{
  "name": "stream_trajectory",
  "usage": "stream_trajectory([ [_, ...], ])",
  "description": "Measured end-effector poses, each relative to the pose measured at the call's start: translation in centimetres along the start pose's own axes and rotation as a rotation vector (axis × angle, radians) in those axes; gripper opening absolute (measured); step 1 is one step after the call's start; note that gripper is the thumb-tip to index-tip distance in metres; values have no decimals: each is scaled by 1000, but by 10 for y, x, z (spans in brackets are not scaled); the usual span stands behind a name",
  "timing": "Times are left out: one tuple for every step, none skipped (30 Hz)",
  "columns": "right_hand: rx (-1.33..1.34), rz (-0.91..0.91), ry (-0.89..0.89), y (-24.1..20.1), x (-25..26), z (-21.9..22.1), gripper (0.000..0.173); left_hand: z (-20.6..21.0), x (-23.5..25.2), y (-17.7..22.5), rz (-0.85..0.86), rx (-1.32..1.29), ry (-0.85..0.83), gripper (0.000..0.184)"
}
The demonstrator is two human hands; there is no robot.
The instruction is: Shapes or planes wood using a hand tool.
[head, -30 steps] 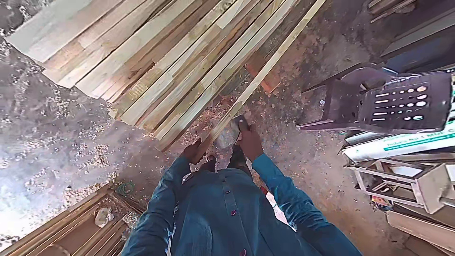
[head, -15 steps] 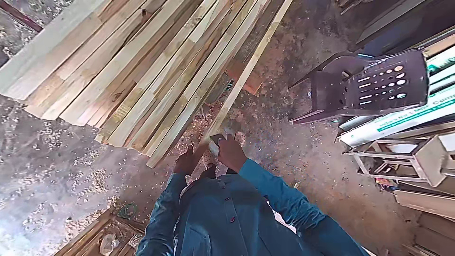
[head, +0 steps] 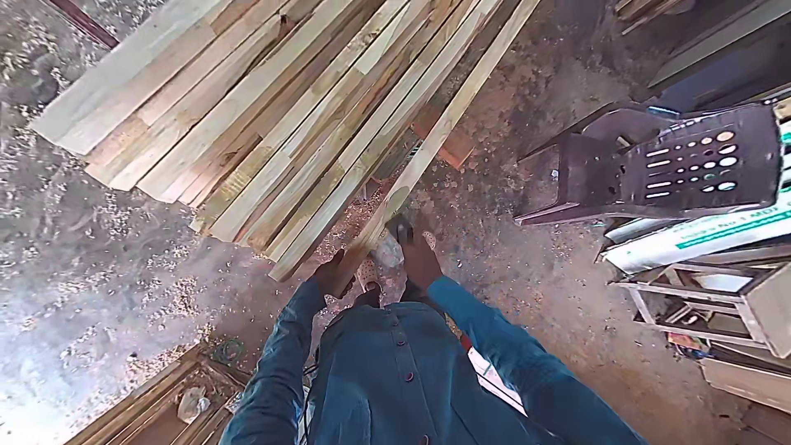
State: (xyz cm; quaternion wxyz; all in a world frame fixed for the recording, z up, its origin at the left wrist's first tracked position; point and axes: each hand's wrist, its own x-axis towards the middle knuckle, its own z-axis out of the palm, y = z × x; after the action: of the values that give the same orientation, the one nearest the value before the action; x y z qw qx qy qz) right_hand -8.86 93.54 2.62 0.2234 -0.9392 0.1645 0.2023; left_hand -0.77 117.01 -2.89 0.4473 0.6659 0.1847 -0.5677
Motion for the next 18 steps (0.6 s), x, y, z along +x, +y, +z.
stream_trajectory([
  [1,25,-4,-4,-8,-9,63,4,-5,5,32,92,68,77],
  [35,43,36,-4,-8,-22,56,7,-10,9,68,246,121,66],
  [84,57,94,-2,-1,-37,50,8,-11,8,98,423,148,54],
  [127,78,158,3,14,-49,45,10,-10,3,110,552,167,53],
  [145,103,205,7,32,-60,41,12,-7,-1,112,637,183,60],
  [154,134,212,9,51,-73,39,13,-4,-1,112,681,199,62],
  [174,158,194,7,62,-80,35,14,-5,0,112,703,206,60],
  [192,184,144,-1,63,-82,32,15,-9,2,105,707,202,63],
  [210,202,97,-14,56,-78,30,15,-13,6,104,700,197,69],
  [230,215,42,-28,43,-68,31,14,-15,8,106,678,198,68],
  [242,219,-15,-41,26,-52,37,13,-17,7,96,630,197,59],
  [263,216,-54,-52,8,-37,40,14,-17,6,80,560,217,54],
  [280,199,-94,-57,-6,-27,47,15,-17,7,58,499,236,63],
  [266,172,-129,-58,-17,-24,47,19,-19,9,43,494,258,65],
  [280,152,-144,-53,-23,-27,43,23,-24,9,53,563,296,55],
  [336,135,-109,-41,-23,-35,37,27,-30,13,54,675,322,49],
  [399,110,-27,-24,-18,-45,33,36,-35,12,58,750,400,51],
  [437,85,70,-5,-8,-56,33,47,-40,7,66,779,507,61],
])
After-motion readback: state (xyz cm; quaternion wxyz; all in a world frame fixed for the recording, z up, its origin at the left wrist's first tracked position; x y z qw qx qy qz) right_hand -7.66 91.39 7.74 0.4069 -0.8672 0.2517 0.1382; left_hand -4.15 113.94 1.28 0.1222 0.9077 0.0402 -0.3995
